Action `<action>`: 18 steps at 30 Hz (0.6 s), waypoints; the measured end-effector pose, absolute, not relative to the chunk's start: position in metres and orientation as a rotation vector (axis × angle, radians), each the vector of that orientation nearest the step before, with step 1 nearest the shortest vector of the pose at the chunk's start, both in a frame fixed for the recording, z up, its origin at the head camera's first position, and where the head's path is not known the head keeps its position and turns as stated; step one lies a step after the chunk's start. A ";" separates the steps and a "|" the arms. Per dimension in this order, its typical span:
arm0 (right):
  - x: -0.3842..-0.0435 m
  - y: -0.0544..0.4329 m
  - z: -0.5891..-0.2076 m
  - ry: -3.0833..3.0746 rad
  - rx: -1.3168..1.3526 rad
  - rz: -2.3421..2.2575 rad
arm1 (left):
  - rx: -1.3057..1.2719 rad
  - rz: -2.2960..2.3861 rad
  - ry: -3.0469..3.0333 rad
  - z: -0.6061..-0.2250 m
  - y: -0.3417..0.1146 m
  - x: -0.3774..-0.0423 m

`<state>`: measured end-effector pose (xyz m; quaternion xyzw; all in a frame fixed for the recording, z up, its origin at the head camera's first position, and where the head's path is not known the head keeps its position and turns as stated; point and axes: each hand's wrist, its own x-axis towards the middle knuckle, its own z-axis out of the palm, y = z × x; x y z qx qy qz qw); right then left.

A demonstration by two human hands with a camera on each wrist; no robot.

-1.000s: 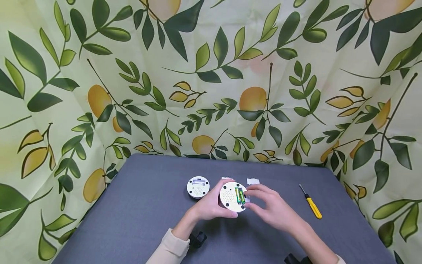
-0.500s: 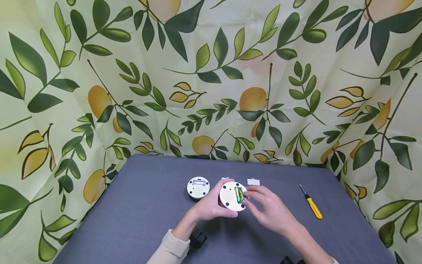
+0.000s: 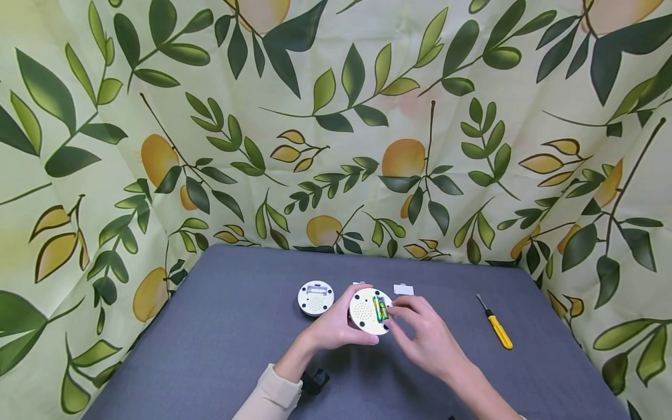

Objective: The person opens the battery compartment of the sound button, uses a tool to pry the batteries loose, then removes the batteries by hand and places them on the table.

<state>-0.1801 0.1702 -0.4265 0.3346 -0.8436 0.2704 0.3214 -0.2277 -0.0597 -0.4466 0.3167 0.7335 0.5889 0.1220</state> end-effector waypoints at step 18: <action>-0.171 0.150 -0.421 -2.326 0.626 0.666 | 0.882 1.667 2.229 -0.450 -0.058 -0.228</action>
